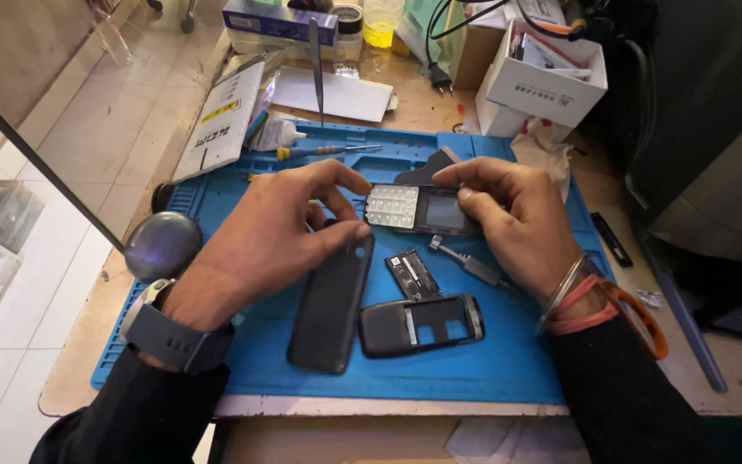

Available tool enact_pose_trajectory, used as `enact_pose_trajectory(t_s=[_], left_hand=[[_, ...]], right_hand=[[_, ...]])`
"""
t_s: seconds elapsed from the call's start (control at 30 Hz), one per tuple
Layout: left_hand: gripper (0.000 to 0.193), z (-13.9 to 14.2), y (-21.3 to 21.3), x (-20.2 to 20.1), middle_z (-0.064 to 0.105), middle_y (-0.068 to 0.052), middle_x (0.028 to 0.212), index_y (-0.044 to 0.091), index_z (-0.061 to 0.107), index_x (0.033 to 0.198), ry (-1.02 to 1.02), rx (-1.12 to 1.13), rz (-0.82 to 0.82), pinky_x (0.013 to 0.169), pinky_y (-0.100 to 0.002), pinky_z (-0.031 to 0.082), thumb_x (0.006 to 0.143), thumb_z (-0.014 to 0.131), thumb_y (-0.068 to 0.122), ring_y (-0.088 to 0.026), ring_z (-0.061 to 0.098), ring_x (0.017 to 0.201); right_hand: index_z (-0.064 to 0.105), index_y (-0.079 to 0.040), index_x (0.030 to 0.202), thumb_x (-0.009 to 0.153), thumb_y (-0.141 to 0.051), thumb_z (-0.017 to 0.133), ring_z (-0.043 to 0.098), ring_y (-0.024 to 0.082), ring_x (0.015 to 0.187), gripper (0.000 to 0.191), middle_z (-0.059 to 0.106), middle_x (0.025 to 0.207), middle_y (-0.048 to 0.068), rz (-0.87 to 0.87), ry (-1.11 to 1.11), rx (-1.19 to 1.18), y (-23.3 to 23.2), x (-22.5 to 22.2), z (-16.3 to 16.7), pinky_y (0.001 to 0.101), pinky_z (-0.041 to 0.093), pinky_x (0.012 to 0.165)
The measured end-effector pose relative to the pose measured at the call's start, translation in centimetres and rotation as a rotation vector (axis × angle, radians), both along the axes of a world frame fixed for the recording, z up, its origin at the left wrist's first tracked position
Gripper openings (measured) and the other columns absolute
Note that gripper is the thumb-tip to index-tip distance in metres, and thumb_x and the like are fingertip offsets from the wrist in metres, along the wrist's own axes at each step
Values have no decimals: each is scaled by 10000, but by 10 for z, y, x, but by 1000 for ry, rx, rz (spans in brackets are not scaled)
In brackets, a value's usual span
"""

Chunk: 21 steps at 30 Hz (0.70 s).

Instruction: The person disassembles a mobile phone on a blue work mat, removing the back cover, battery, and internal components. They use a screwdriver to loosen screws and separate parts, then handle the battery and casing pieces before placing them on the mat.

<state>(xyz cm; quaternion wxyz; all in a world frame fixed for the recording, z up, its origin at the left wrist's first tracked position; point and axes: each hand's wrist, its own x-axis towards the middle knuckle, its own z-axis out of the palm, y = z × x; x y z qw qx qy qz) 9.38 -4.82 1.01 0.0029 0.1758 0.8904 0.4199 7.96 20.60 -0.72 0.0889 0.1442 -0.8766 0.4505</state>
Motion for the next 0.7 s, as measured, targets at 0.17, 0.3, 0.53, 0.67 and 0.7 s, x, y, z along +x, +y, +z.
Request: enact_pose_trajectory(t_s=[0.17,0.3,0.53,0.67,0.7], left_hand=[[283,-4,-1,-1,793,-28,859,122,751,1124,110,-16,-73,612,-311,570,863,740,229,-134,702,678],[275,-7,0,-2,771,-56,799,110,769,1078,157,-30,-74,624,-304,565,860,789,277,-129,704,675],[284,-8,-1,-3,743,-48,773,77,738,1079,139,-35,-59,574,-311,555,828,789,201,-140,702,623],[351,-9,0,-3,744,-53,809,52,724,1074,162,-37,-37,568,-321,560,809,794,270,-153,704,633],[371,-8,1,-3,744,-63,816,40,727,1057,210,-46,-36,581,-319,563,814,807,307,-157,706,655]], right_hand=[[779,-48,1099,930,-37,579,627,61,727,262,770,900,51,-41,-18,0,1,-2,-2,226,497,642],[776,-34,1072,923,-29,554,628,47,723,267,759,883,27,-51,18,-55,5,-5,-7,208,498,651],[757,-22,1081,929,-44,523,556,32,653,281,689,811,3,-49,-29,-181,7,-7,-8,194,452,582],[746,-25,1087,920,-39,520,571,42,635,282,688,796,6,-63,-91,-234,6,-5,-5,197,461,560],[742,-26,1091,920,-36,518,576,42,637,282,693,800,5,-58,-106,-259,6,-4,-4,194,467,565]])
